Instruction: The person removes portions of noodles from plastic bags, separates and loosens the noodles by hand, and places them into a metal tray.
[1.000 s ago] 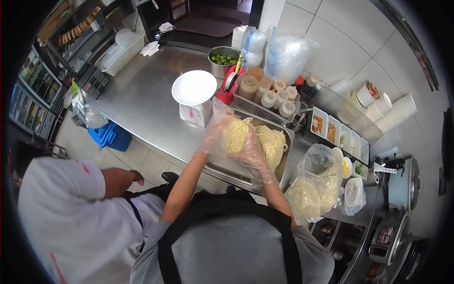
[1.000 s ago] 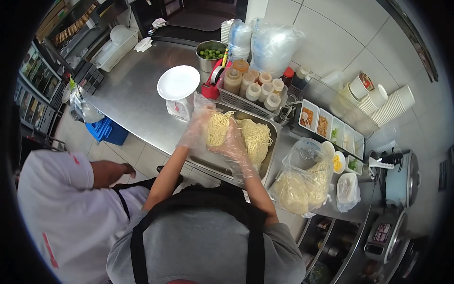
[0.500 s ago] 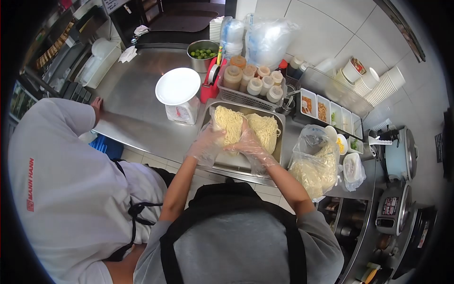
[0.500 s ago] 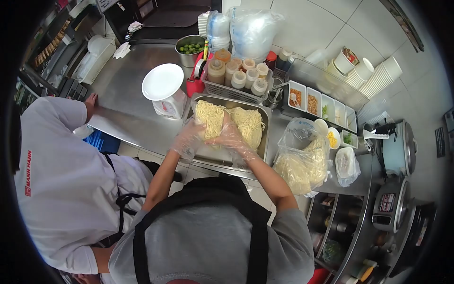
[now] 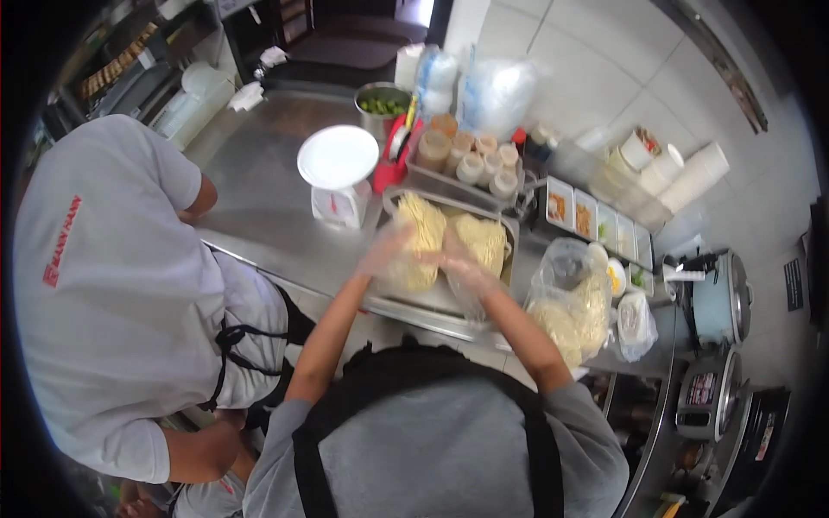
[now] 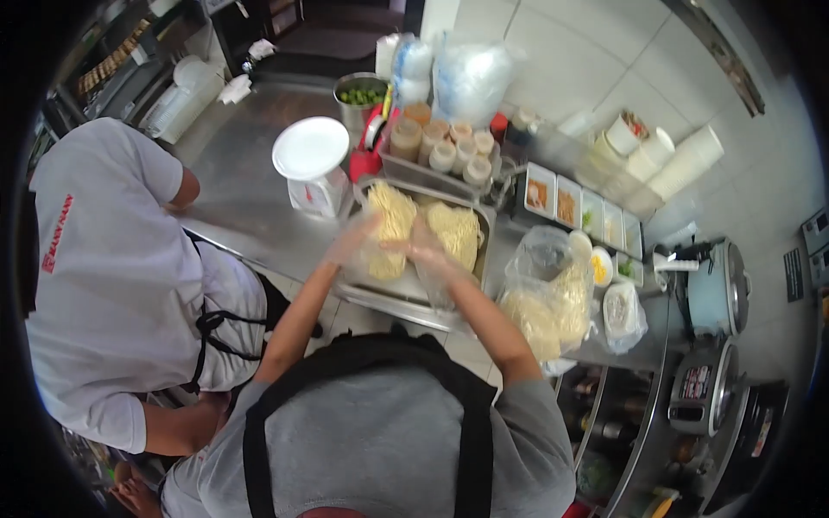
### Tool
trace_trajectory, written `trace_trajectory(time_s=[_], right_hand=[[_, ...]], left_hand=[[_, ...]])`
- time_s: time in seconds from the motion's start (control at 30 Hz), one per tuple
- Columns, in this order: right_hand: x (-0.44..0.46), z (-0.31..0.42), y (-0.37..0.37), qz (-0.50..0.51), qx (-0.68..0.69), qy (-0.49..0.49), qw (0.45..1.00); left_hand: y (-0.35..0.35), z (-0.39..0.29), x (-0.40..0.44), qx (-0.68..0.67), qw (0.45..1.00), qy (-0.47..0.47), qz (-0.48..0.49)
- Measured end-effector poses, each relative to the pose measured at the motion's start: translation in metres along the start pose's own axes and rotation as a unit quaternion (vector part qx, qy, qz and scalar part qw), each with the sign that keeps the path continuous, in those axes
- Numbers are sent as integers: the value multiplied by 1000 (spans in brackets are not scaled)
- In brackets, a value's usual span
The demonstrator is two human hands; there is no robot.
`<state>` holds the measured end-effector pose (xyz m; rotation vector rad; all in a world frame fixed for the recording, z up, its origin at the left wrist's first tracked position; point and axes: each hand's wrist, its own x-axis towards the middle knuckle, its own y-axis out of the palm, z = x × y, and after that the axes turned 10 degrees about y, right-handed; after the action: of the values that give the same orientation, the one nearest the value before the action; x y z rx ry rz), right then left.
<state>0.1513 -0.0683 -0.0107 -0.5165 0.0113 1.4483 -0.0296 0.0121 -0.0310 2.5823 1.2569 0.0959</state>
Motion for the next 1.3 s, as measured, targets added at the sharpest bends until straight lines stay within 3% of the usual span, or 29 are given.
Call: trace_trajectory(time_s=[0.07,0.1,0.17,0.27,0.33,0.37,0.47,0.57,0.67,0.77,0.87,0.93,1.0,1.1,1.17,1.2,1.27,1.3], right_hand=[[-28,23,2,71,93,-21,993],[-29,3,9,31,82,-2,996],[-17,-23,18,7,114,16,993],[-22,-17,27,71,253,43,964],[-45,27,27,122,360,82,921],[-11,-12,27,196,396,97,892],[-29,13,21,168,411,108,889],[-43,16,12,196,438,81,874],[-39,-16,6,239,477,79,842],[-50,-45,9,246,524,103,809],[-59,-38,13,217,582,97,778],[-58,-32,18,186,607,107,766],[-49,-26,18,149,615,135,763],[-64,12,13,134,498,105,850],[-62,8,15,69,366,23,928],[-61,10,15,37,294,-20,955],[-63,13,16,27,270,-41,962],[-67,16,19,21,260,-49,964]], left_hand=[[-4,23,-16,139,989,45,-3],[-8,38,-18,208,976,64,-10],[-24,78,-7,199,976,66,64],[-2,20,-28,185,982,32,24],[-5,41,-19,-27,999,-44,5],[-7,50,-9,-132,988,-79,-2],[16,-10,-33,-232,969,-77,-15],[14,-22,-33,-190,978,-84,8],[18,-19,-32,-167,985,-20,22],[27,-23,-35,-223,972,-76,-12],[21,8,-18,-168,977,-119,-58],[32,-30,-47,90,995,42,3],[36,-36,-60,160,981,105,30],[27,-7,-54,13,999,30,44],[10,-2,-47,-46,993,-45,95],[12,-5,-49,-81,993,-39,78],[16,-10,-56,-151,987,-28,43],[13,-4,-55,-118,992,-24,48]])
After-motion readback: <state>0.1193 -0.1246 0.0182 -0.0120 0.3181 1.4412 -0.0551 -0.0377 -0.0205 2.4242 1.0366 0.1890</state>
